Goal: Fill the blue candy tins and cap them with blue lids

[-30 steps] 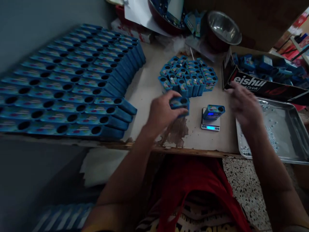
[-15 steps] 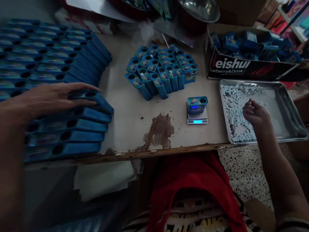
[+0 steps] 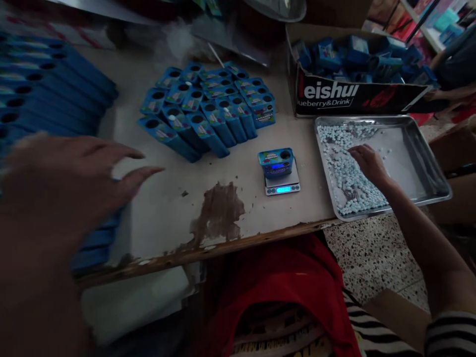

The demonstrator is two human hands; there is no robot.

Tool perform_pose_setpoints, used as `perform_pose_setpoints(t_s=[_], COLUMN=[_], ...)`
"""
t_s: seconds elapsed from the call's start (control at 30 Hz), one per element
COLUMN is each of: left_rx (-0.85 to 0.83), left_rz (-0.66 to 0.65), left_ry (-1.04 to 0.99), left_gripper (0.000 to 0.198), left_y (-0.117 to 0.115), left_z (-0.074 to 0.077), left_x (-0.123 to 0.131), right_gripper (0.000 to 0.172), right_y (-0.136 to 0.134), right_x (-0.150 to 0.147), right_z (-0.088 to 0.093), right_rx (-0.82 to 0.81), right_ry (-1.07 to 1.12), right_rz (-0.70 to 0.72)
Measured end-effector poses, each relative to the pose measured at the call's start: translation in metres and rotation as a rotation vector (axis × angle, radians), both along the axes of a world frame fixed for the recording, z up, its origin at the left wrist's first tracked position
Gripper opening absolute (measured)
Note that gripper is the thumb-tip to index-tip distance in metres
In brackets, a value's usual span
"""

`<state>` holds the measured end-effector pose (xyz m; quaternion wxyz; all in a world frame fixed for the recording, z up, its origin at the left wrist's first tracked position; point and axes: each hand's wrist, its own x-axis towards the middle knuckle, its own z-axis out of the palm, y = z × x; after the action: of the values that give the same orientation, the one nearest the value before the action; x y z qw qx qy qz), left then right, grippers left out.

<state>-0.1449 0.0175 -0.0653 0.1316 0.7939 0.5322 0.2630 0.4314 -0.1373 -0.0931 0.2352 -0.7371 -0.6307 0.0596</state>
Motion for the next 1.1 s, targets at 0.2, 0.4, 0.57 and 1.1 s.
perform_pose_setpoints(t_s=[0.2,0.4,0.57,1.1], left_rx=[0.241,0.144,0.101,-0.157], left_rz=[-0.115,-0.090,-0.072,-0.082], left_ry=[0.161,0.019,-0.018,-0.446], left_gripper=[0.024,0.016,0.012,0.069], left_y=[-0.040,-0.066,-0.075,-0.063], left_z=[-0.034,-0.061,-0.055,-0.043], left_x=[0.058,0.075,0.093,0.156], right_gripper=[0.090,0.050,0.033,0.048], right_y=[-0.020,-0.019,-0.014,0.051], right_x=[0.009,0.005,-0.006,-0.038], right_z=[-0.030,-0.037,-0.029,0.002], right_rx=[-0.266,-0.255,-0.131,0.145], right_ry=[-0.356,-0.377,0.083,1.326], right_rz=[0.283,0.352,0.033,-0.074])
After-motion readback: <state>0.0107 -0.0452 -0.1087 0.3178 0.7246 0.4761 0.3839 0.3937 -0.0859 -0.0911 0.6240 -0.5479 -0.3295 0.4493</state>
